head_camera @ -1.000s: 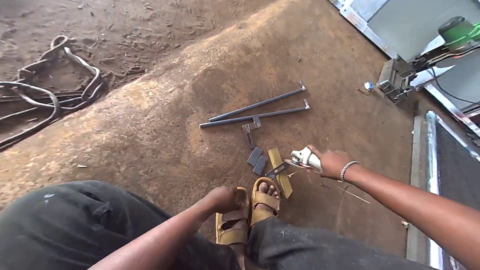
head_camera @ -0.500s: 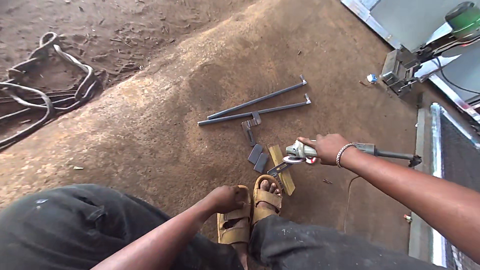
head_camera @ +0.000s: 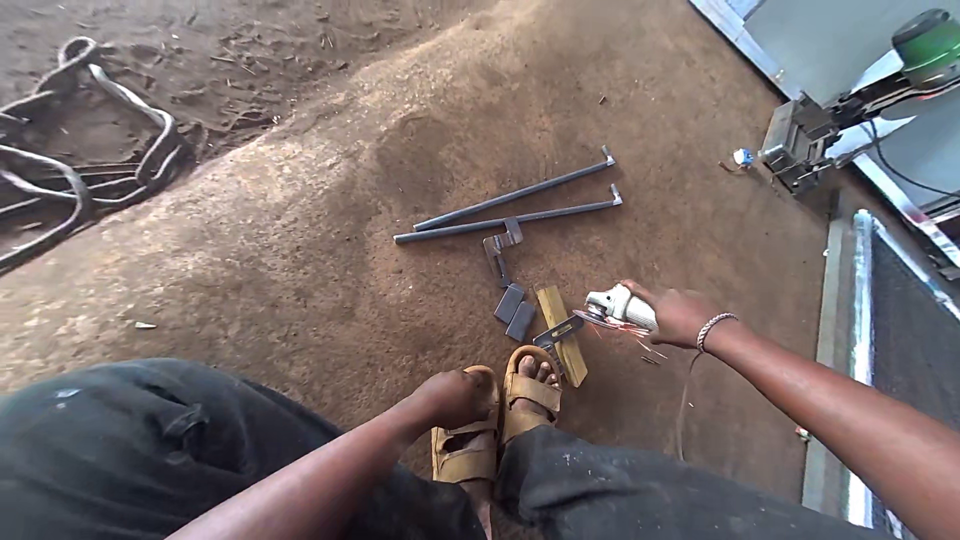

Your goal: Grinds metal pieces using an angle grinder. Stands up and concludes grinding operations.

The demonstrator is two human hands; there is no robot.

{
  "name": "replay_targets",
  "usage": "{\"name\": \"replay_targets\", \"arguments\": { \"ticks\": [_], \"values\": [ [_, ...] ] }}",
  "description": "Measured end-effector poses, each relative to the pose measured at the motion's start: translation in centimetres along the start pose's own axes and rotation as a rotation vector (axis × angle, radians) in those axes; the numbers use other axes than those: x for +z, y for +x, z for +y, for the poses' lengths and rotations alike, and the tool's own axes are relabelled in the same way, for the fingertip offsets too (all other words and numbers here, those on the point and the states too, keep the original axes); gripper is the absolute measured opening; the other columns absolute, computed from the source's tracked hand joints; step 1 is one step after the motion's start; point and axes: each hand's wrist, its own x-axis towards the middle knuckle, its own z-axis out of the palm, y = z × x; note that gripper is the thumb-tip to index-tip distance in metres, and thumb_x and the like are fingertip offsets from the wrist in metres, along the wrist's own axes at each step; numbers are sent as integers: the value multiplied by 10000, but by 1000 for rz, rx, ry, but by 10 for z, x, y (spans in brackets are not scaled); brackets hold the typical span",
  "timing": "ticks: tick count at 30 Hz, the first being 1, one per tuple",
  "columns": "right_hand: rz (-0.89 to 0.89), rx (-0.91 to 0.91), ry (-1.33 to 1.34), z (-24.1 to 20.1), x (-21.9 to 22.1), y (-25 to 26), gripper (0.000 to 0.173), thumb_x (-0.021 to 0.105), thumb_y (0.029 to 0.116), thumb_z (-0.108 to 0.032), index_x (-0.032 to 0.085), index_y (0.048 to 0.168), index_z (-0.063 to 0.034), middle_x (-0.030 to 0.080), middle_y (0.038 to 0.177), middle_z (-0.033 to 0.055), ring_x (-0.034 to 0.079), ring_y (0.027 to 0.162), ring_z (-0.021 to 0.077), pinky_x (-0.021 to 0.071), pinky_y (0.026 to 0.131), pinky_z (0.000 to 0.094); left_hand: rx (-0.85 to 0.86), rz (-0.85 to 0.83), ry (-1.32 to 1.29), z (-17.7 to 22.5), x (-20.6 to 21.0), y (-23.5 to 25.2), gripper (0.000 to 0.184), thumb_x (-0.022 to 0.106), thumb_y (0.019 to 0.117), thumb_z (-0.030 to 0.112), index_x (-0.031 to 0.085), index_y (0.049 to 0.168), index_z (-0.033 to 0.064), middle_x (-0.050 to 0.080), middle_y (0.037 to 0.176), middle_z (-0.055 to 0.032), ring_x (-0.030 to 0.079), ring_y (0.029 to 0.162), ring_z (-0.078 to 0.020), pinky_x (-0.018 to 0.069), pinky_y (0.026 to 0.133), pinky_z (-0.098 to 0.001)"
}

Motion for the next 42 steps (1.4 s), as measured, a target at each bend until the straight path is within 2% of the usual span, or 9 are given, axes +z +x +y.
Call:
{"name": "replay_targets", "arguments": {
  "ticks": [3,8,14,19,22,28,31,35,42],
  "values": [
    [10,-16,-65,-3,-6,-3,1132,874,774,-347,165,1652,-433,673,1202,223,693,976,424,565,789,618,13,-6,2,2,1,1,608,602,994,533,572,1380,64,669,1231,-217,645,1167,-410,493,985,-650],
    [42,-101,-189,-20,-34,-10,1003,788,864,-192,207,1642,-444,588,1337,256,682,949,442,564,745,593,5,-25,-12,0,2,1,632,600,1001,535,550,1418,62,669,1241,-209,643,1171,-395,484,1012,-633],
    [52,-147,-233,-32,-46,-6,972,736,871,-114,236,1635,-446,613,1241,259,685,896,430,562,710,574,0,-22,-34,0,1,1,639,603,997,546,551,1424,73,668,1252,-202,643,1182,-383,486,1023,-620],
    [5,-111,-214,-23,-43,-6,1050,808,830,-211,189,1654,-413,617,1251,250,689,904,418,563,736,578,2,-26,-41,0,-1,2,633,611,997,540,552,1425,78,667,1260,-197,640,1191,-375,484,1029,-616],
    [-6,-61,-167,-12,-33,-6,1092,842,806,-258,174,1652,-432,646,1231,233,691,954,419,564,773,595,2,-18,-39,1,-1,1,614,616,991,538,568,1396,79,671,1238,-190,647,1166,-368,492,1011,-612],
    [-11,17,-25,3,-5,-7,1153,887,764,-300,158,1643,-465,686,1153,227,696,943,431,560,761,625,22,-20,-36,3,2,1,625,611,994,528,554,1415,70,674,1235,-193,645,1171,-382,487,1013,-630],
    [-31,58,93,2,9,-10,1176,898,752,-323,150,1652,-423,703,1084,241,698,948,443,557,764,643,23,-21,-26,3,3,1,612,601,1000,533,560,1405,75,674,1233,-196,648,1169,-386,490,1007,-634],
    [-85,108,248,1,21,-11,1183,901,769,-317,127,1663,-373,693,1110,273,689,1004,461,550,828,655,18,-20,-10,3,5,0,616,595,1002,533,556,1406,71,671,1239,-206,643,1176,-402,489,1001,-641],
    [-139,146,307,4,37,-16,1174,878,793,-367,100,1673,-335,698,1082,260,690,1005,442,549,856,628,19,-20,2,3,8,2,635,609,989,540,544,1414,73,669,1239,-212,646,1171,-409,493,985,-659]
  ]
}}
